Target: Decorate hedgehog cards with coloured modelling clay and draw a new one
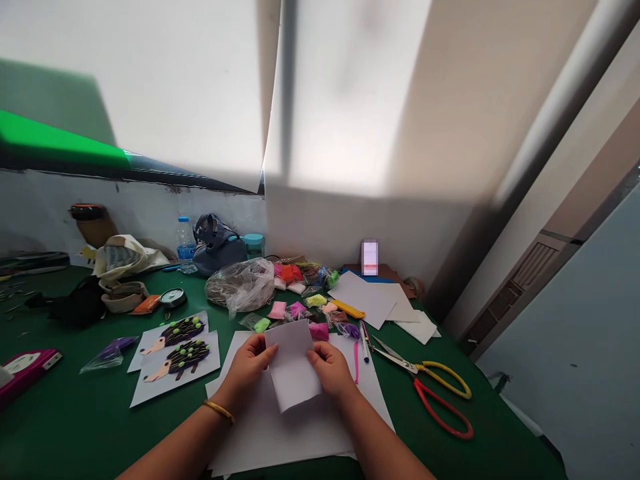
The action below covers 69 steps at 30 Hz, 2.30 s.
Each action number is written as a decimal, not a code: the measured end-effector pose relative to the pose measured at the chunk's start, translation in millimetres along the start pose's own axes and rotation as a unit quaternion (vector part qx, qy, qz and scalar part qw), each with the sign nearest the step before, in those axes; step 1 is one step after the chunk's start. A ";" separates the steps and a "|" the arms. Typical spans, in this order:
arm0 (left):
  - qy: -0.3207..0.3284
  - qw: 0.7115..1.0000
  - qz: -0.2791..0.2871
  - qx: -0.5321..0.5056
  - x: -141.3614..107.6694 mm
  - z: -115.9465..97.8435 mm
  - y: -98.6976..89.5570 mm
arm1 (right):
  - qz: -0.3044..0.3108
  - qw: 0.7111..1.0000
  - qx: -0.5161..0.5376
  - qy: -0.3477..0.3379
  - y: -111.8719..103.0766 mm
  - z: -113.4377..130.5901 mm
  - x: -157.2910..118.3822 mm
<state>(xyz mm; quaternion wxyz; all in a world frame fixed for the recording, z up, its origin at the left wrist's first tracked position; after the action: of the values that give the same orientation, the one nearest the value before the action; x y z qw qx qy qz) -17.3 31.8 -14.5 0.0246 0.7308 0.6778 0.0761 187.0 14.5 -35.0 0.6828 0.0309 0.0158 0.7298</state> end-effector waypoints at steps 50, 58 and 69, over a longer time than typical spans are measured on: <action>0.021 0.998 -0.049 0.028 2.0 1.6 -6.1 | 0.005 1.000 0.005 -0.006 0.9 -5.6 5.6; 0.036 0.996 -0.084 0.019 2.1 -4.1 -5.8 | 0.004 1.000 -0.011 -0.013 1.3 -4.8 4.6; -0.095 0.986 0.134 0.026 -12.2 11.7 17.8 | -0.019 0.998 0.067 0.012 -3.7 -6.0 5.9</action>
<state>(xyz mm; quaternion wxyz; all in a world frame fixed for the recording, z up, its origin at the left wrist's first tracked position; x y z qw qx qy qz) 1.2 19.0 -24.6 0.0589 0.8196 0.5698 -0.0088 189.9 20.7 -41.1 0.6928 0.0671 0.0735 0.7143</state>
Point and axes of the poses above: each hand's wrist, its own x-axis towards the middle knuckle, its own y-axis out of the palm, z = x × y, the point moved 1 cm from there along x, towards the middle knuckle
